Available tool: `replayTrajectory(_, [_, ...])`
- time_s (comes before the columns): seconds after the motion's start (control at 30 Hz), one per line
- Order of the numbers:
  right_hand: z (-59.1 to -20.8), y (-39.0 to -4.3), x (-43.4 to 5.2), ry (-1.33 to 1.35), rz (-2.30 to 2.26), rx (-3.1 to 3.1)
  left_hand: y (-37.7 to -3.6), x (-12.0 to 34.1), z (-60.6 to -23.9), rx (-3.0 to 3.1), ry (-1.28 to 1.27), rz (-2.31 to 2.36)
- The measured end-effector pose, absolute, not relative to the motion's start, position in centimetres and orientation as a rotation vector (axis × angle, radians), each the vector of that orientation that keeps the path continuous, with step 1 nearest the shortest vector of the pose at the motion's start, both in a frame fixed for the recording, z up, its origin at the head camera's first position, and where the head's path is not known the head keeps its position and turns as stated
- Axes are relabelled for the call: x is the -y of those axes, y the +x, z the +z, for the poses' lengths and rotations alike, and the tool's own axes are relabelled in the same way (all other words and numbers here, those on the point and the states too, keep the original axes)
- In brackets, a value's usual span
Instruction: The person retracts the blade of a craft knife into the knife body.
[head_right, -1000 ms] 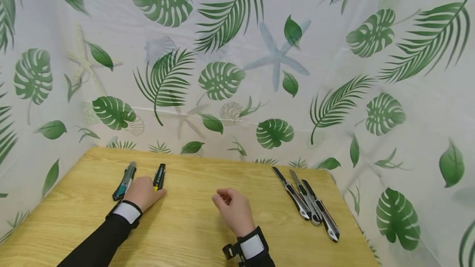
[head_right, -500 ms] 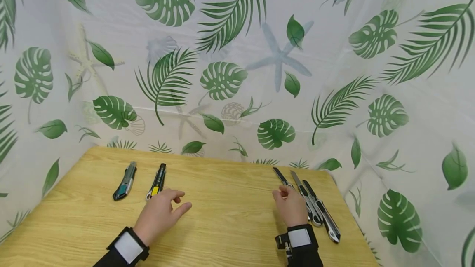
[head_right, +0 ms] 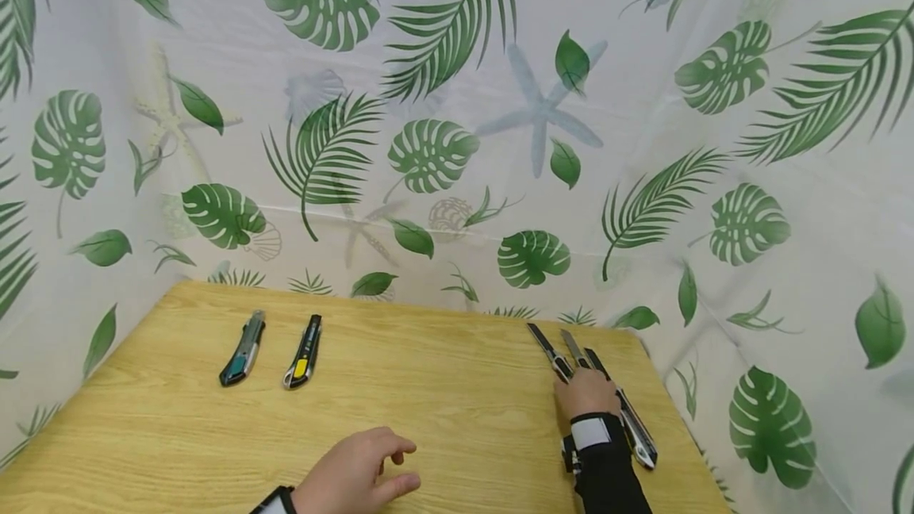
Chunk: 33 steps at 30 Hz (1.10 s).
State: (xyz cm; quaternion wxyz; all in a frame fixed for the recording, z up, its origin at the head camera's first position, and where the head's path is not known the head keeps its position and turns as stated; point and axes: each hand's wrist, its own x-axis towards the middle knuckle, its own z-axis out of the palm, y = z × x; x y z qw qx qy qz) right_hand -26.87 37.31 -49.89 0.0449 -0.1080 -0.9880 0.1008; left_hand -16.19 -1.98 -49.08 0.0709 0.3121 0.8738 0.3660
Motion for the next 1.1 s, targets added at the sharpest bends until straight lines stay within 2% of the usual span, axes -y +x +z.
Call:
replayTrajectory(0.53, [-51.4,-28.3,-37.8,-0.482,0.298,2.996,-16.0,1.8,-49.5,-2.662,0.979,1.094])
replayTrajectory(0.73, [-51.3,-27.6,-36.6,-0.403,0.350,3.009,-16.0,1.9,-49.5,-2.658,0.982,1.139])
replayTrajectory(0.9, [-50.1,-26.0,-32.9,-0.204,0.631,2.960,-16.3,2.2,-49.2,-2.624,0.910,1.222])
replayTrajectory(1.1, [-46.8,-23.4,-25.1,0.050,1.195,2.904,-17.0,2.4,-49.0,-2.584,0.749,1.357])
